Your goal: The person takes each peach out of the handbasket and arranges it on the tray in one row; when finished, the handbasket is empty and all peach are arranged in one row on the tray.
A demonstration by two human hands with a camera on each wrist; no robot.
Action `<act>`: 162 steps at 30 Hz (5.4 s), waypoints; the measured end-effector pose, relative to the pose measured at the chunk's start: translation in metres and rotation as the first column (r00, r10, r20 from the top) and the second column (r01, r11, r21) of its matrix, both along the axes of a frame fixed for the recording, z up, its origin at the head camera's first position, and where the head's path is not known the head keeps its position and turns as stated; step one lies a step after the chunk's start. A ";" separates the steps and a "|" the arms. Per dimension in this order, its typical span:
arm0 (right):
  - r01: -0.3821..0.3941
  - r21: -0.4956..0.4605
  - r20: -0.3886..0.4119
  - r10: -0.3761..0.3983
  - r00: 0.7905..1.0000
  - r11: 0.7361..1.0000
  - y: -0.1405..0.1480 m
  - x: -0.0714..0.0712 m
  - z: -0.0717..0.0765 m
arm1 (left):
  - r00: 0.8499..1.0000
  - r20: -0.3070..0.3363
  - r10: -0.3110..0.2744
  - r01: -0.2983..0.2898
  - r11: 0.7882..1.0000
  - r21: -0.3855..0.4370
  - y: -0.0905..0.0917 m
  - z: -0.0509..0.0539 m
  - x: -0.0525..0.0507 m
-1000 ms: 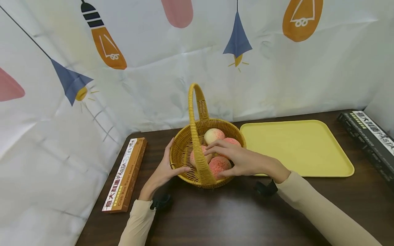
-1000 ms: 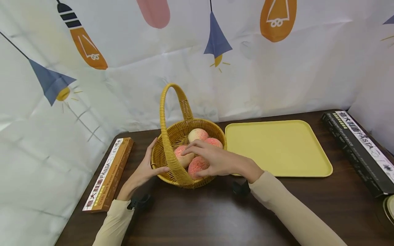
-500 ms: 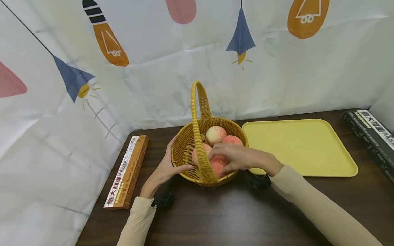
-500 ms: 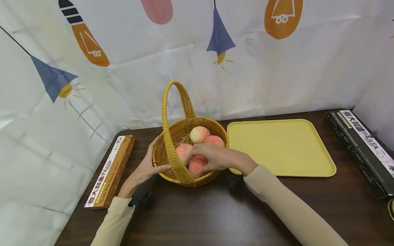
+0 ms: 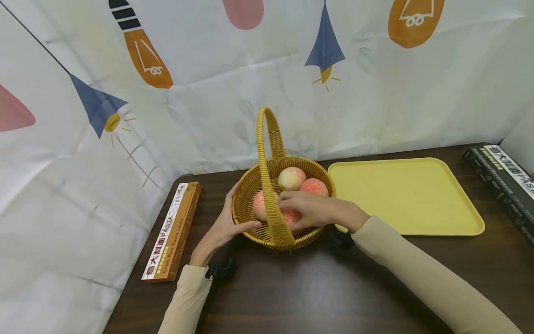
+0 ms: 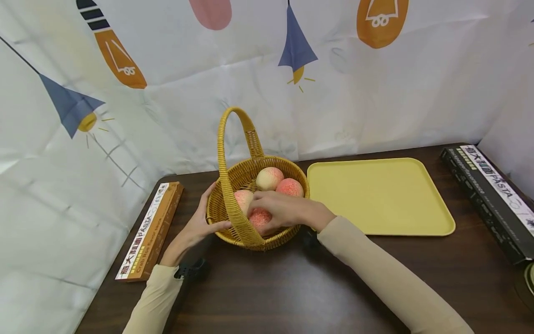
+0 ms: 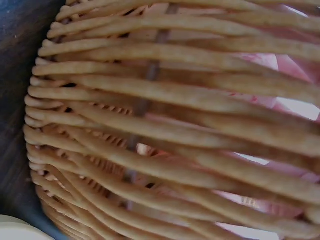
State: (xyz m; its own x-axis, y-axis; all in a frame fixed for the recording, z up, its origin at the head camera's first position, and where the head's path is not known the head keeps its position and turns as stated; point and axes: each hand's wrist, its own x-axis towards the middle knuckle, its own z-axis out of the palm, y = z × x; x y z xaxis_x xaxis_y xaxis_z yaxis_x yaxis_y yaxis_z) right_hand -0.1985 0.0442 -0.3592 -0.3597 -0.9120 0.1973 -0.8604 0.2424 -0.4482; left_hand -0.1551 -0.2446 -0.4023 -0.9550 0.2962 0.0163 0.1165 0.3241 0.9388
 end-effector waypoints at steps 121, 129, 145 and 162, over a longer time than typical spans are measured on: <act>0.319 -0.317 0.066 -0.315 0.947 0.893 0.104 0.003 0.036 | 0.999 0.033 0.007 -0.007 1.000 -0.001 -0.002 0.000 -0.001; 0.185 -0.277 0.089 -0.167 0.982 0.943 0.062 0.013 0.044 | 0.999 0.052 0.012 -0.013 1.000 0.015 -0.001 0.000 -0.001; 0.153 0.023 0.134 -0.154 0.979 0.988 0.041 -0.006 0.004 | 0.999 0.048 0.011 -0.011 1.000 0.003 0.001 0.002 -0.001; 0.201 0.169 0.135 -0.224 0.965 0.965 0.025 -0.009 0.010 | 0.999 0.042 0.013 -0.012 1.000 -0.023 0.000 0.004 -0.001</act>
